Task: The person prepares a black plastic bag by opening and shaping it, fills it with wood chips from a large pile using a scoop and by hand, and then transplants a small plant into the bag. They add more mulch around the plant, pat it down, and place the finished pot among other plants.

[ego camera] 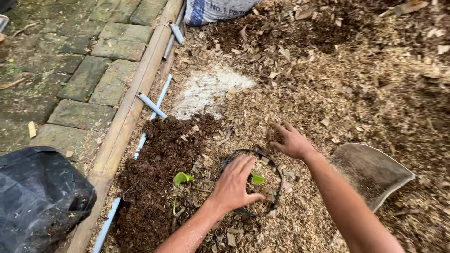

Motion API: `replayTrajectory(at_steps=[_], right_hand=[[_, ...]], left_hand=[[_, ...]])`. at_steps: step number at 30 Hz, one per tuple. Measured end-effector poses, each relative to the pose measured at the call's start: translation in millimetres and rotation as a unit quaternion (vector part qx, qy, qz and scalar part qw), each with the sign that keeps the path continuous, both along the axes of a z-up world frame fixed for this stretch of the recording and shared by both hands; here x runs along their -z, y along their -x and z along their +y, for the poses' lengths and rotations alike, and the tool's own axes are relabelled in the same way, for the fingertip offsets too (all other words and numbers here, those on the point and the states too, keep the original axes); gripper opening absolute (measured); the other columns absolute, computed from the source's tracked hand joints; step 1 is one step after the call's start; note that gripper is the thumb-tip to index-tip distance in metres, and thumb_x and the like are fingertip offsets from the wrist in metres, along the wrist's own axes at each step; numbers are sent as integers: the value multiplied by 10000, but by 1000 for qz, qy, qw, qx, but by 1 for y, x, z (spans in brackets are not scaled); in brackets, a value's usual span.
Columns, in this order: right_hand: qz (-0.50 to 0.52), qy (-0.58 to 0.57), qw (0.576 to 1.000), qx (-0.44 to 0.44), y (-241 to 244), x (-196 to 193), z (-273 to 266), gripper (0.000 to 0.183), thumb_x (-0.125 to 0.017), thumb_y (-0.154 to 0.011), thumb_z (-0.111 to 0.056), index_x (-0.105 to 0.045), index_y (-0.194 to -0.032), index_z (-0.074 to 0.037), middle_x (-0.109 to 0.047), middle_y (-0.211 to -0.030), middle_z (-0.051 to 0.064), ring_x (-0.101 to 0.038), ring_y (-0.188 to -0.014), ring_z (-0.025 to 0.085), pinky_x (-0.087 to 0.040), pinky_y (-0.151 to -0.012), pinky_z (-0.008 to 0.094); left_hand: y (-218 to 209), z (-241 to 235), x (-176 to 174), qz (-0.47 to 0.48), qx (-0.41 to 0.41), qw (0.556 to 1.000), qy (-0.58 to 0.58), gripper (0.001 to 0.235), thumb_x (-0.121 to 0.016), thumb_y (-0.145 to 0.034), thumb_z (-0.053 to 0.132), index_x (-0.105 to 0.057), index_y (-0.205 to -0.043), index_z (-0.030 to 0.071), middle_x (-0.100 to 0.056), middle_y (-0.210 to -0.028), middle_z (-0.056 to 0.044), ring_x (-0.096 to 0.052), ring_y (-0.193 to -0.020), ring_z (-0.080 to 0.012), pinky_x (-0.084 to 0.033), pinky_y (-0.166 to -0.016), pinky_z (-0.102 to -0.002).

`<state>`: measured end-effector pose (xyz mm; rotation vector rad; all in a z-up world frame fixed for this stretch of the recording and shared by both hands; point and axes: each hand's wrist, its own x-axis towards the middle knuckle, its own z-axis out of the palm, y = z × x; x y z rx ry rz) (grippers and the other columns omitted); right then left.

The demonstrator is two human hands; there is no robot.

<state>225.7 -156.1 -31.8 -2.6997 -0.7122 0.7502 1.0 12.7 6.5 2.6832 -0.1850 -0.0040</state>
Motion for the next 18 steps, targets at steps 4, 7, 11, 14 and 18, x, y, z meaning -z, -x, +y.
replayTrajectory(at_steps=[4, 7, 11, 14, 18], right_hand=[[-15, -10, 999, 42, 6, -9, 42, 991, -706, -885, -609, -41, -1596, -422, 40, -1696, 169, -80, -1543, 440, -257, -1154, 665], [-34, 68, 997, -9, 19, 6, 46, 969, -708, -884, -630, -88, -1605, -443, -19, -1684, 213, -112, -1538, 461, -286, -1165, 666], [-49, 55, 994, -77, 23, 33, 10, 833, -763, -883, -457, -290, -1564, -374, -166, -1650, 218, -305, -1461, 456, -435, -1119, 585], [-96, 45, 992, -71, 43, 54, -12, 629, -742, -900, -194, -502, -1472, -298, -398, -1516, 165, -480, -1334, 352, -521, -1051, 504], [-29, -55, 998, 8, 44, 48, -37, 509, -608, -851, 62, -667, -1281, -203, -595, -1378, 82, -700, -961, 173, -632, -737, 304]], left_hand=[[-1, -5, -13, 29, -14, 998, 59, 1246, -875, -660, 597, -272, -1574, 0, -303, -1630, -232, -293, -1516, -361, -218, -1242, -526], [-1, -6, -15, 32, -3, 997, 69, 1292, -867, -644, 615, -238, -1584, -7, -273, -1638, -240, -268, -1521, -362, -202, -1247, -518], [-4, 3, -7, 56, 26, 998, 24, 1325, -860, -641, 669, -203, -1567, -14, -221, -1639, -232, -212, -1519, -368, -174, -1231, -517], [-16, 9, 0, 66, 32, 997, 9, 1300, -822, -668, 713, -223, -1579, 4, -222, -1666, -207, -215, -1544, -357, -180, -1250, -513], [-12, 10, -5, 166, 37, 985, -34, 1269, -795, -676, 739, -245, -1585, 46, -233, -1657, -202, -219, -1542, -365, -184, -1264, -514]])
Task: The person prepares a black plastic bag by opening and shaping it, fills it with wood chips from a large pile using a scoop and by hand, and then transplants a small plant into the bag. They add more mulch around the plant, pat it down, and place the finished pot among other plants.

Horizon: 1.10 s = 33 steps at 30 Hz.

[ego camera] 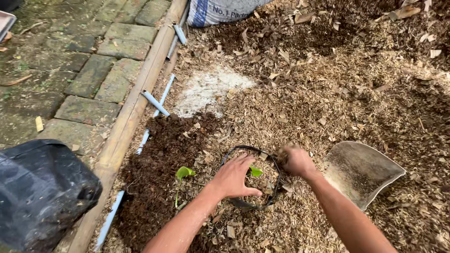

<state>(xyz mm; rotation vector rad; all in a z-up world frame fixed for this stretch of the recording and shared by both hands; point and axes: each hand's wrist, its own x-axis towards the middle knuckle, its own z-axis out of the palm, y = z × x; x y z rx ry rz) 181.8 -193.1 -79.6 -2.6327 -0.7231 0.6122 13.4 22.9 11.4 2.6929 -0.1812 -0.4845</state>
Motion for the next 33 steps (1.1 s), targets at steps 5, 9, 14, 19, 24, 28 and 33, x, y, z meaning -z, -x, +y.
replayTrajectory(at_steps=[5, 9, 14, 19, 24, 28, 33], right_hand=[[199, -177, 955, 133, -15, -74, -2, 287, -744, -896, -121, -677, -1174, -92, -756, -966, 147, -655, -702, 175, -549, -574, 317], [176, -236, 955, 37, -7, -115, 28, 520, -785, -780, -119, -595, -1254, -214, -686, -949, 104, -673, -736, 151, -609, -653, 307], [-28, -194, 960, -199, 10, -133, 75, 506, -890, -722, -201, -672, -1173, -129, -621, -1053, 104, -612, -969, 224, -497, -917, 424], [184, -245, 936, -174, 28, -150, 96, 377, -753, -810, -233, -664, -1166, -144, -697, -1068, 131, -714, -900, 210, -626, -880, 384], [150, -365, 909, -135, 41, -146, 96, 300, -640, -907, -150, -671, -1203, -116, -720, -1201, 98, -710, -1064, 156, -567, -979, 381], [38, -126, 974, -185, 47, -139, 81, 216, -626, -954, -173, -726, -1142, -137, -757, -1102, 86, -707, -962, 203, -591, -935, 399], [-256, -214, 892, -305, 52, -108, 24, 194, -630, -894, -78, -750, -1047, -72, -731, -1136, 77, -651, -1082, 202, -506, -1017, 423]], left_hand=[[6, -2, -24, 49, -58, 992, 99, 1181, -859, -706, 522, -202, -1574, 67, -159, -1649, -219, -160, -1542, -360, -153, -1228, -524], [-4, 20, -12, -53, -133, 911, 386, 890, -651, -752, 132, -281, -1557, 45, -358, -1622, -195, -328, -1534, -332, -212, -1237, -508], [-31, 23, 7, -140, -311, 800, 493, 473, -452, -944, 108, -550, -1401, 40, -591, -1431, -174, -544, -1326, -280, -408, -1151, -482], [-38, 16, 9, -166, -409, 764, 471, 377, -458, -1061, 264, -588, -1331, 35, -688, -1234, -162, -676, -1067, -220, -566, -955, -395], [-13, 17, 11, -264, -357, 848, 291, 380, -615, -966, 195, -631, -1318, 51, -654, -1383, -136, -716, -1051, -207, -605, -890, -369], [26, 17, 30, -231, -250, 931, 128, 423, -627, -965, 125, -613, -1386, 87, -596, -1464, -136, -713, -963, -325, -609, -847, -440], [64, 11, 27, -316, -128, 940, 22, 467, -671, -953, 244, -609, -1368, 38, -589, -1443, -168, -596, -1334, -302, -431, -1174, -510]])
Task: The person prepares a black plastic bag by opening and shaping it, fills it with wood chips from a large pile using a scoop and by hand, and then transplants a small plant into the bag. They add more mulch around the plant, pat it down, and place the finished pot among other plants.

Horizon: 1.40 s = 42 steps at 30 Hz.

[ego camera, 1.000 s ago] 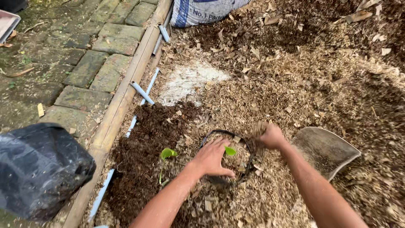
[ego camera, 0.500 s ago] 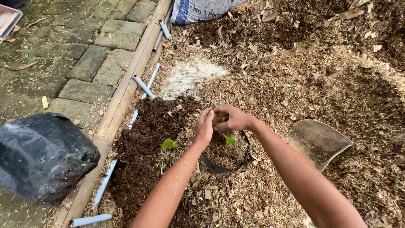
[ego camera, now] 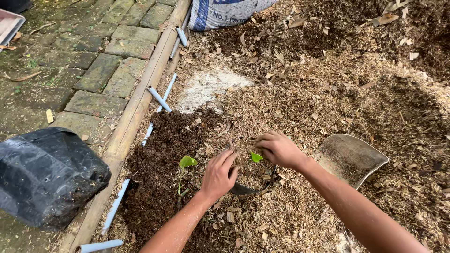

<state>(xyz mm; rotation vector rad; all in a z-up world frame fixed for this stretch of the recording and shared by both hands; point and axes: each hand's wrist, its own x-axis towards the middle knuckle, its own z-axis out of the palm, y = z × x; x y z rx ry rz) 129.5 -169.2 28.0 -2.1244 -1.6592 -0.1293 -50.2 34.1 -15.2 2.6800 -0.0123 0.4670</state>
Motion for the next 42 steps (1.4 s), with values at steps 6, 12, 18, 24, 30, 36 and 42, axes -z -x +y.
replayTrajectory(at_steps=[6, 12, 18, 24, 30, 36, 42], right_hand=[[38, 23, 997, 62, 58, 32, -38, 437, -480, -974, -163, -552, -1394, -67, -565, -1448, 120, -561, -1275, 233, -427, -1126, 463], [-17, 124, 974, 188, 112, 35, -38, 641, -296, -1029, -273, -134, -1595, -17, -61, -1674, 197, -76, -1531, 319, -5, -1179, 649], [-130, 54, 975, 171, 133, 6, -32, 710, -329, -1005, -481, -187, -1552, -51, -86, -1640, 128, -103, -1539, 293, 5, -1179, 693], [-197, 19, 976, 96, 141, 0, -31, 610, -281, -1031, -493, -230, -1531, -147, -104, -1657, 113, -82, -1517, 259, -13, -1171, 730], [69, 170, 950, 254, 103, 7, -32, 771, -273, -1005, -563, -86, -1605, -116, -22, -1697, 43, 3, -1554, 202, 47, -1180, 664], [12, 331, 930, 158, 74, -18, -5, 965, -245, -934, -746, 37, -1597, -103, 71, -1684, 50, 65, -1540, 200, 96, -1158, 683], [-35, 392, 911, 125, 71, -20, 3, 986, -214, -950, -802, 18, -1604, -102, 71, -1716, 83, 22, -1588, 234, 52, -1155, 770]], left_hand=[[12, -28, -51, 136, 21, 989, -60, 1193, -668, -800, 663, -95, -1590, -24, 3, -1683, -248, -24, -1523, -383, -40, -1223, -574], [38, -72, -22, 113, 33, 993, -2, 1148, -654, -946, 520, 21, -1592, -148, 93, -1692, -347, 29, -1597, -419, -24, -1269, -540], [38, -74, -52, 270, -2, 953, -137, 1212, -635, -870, 642, 34, -1575, -82, 136, -1662, -294, 120, -1551, -408, 49, -1251, -547], [29, -27, -56, 176, 113, 954, -217, 1213, -466, -838, 890, -83, -1593, 22, 57, -1700, -169, 98, -1563, -335, 47, -1215, -648], [1, 4, -28, 147, 107, 975, -127, 1299, -480, -764, 910, -98, -1610, 1, -9, -1703, -162, 50, -1563, -354, 45, -1213, -638], [-21, -16, -48, 274, 43, 934, -226, 1343, -329, -718, 989, -138, -1609, 2, -8, -1709, -122, 20, -1569, -299, 64, -1176, -760], [-27, -22, -53, 332, 67, 909, -245, 1398, -298, -657, 1027, -118, -1598, 8, 78, -1706, -133, 110, -1572, -321, 102, -1175, -726]])
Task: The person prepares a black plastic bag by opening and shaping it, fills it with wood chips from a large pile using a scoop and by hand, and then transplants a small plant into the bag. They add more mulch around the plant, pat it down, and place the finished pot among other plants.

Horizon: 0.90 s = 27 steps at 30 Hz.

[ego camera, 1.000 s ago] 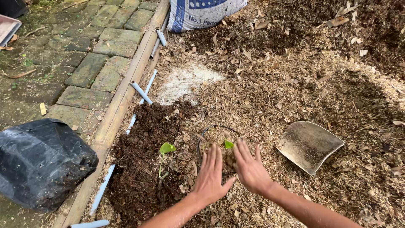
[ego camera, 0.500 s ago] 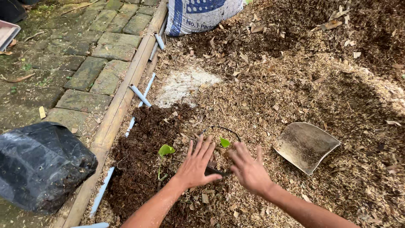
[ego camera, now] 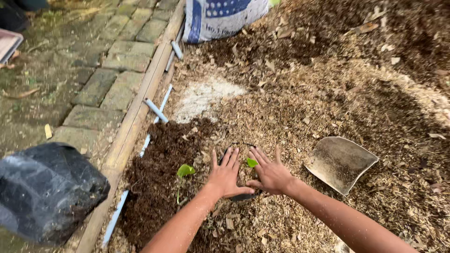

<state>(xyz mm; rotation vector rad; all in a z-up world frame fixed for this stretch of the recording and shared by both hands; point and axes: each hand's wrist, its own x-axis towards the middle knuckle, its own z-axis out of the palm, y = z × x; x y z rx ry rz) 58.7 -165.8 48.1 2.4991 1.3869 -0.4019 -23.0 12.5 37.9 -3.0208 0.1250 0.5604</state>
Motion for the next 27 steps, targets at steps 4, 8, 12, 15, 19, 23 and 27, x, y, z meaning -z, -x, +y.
replayTrajectory(at_steps=[4, 8, 12, 15, 19, 23, 27], right_hand=[[-7, -40, 999, 3, -5, -10, -1, 1069, -227, -892, -831, 64, -1601, -87, 94, -1692, 93, 50, -1551, 242, 57, -1133, 749], [-21, 12, 1000, -12, -11, -14, 6, 993, -191, -899, -823, 50, -1614, -178, 88, -1702, 54, 95, -1560, 315, 51, -1152, 742], [21, 14, 999, 25, -20, -9, 0, 993, -250, -918, -799, 56, -1626, -174, 93, -1709, 58, 107, -1560, 322, 50, -1180, 696], [80, -227, 965, 103, -33, 14, -14, 851, -258, -989, -652, 10, -1611, -138, 84, -1715, 146, 70, -1563, 336, 22, -1204, 595], [301, -326, 810, 383, -48, 46, -14, 919, -377, -994, -595, 9, -1606, -29, -67, -1699, 161, -160, -1565, 319, -183, -1255, 522], [379, -308, 767, 416, -37, 78, 7, 817, -319, -1020, -563, -78, -1612, -55, -103, -1703, 144, -214, -1553, 332, -190, -1259, 536], [543, -453, 474, 525, -45, 90, 6, 841, -348, -1154, -527, -301, -1548, 215, -164, -1573, 437, -193, -1425, 591, -286, -1186, 657]], left_hand=[[-5, 3, 1, -76, -31, 994, 66, 1429, -386, -645, 1015, -52, -1607, 12, 142, -1660, -182, 171, -1510, -377, 116, -1129, -713], [9, -1, 2, -46, -62, 995, 55, 1368, -389, -677, 988, -52, -1618, 54, 150, -1690, -171, 176, -1537, -391, 100, -1147, -733], [10, -3, -1, -14, -59, 997, 43, 1316, -395, -743, 979, -27, -1614, 64, 121, -1723, -170, 171, -1578, -390, 99, -1210, -693], [15, 11, 20, -148, -154, 961, 178, 1275, -489, -806, 878, 54, -1601, 41, 125, -1685, -243, 115, -1557, -375, 31, -1190, -641], [25, 17, 59, -103, -474, 734, 476, 1151, -510, -844, 722, 49, -1614, 74, -66, -1685, -197, -153, -1553, -326, -170, -1240, -553], [27, 7, 82, 31, -575, 511, 638, 971, -465, -964, 668, -46, -1666, 144, -425, -1551, -363, -505, -1401, -498, -405, -1118, -563], [19, 9, 72, -58, -563, 625, 537, 929, -375, -1020, 705, 52, -1643, 165, 1, -1716, -165, -199, -1524, -343, -288, -1123, -633]])
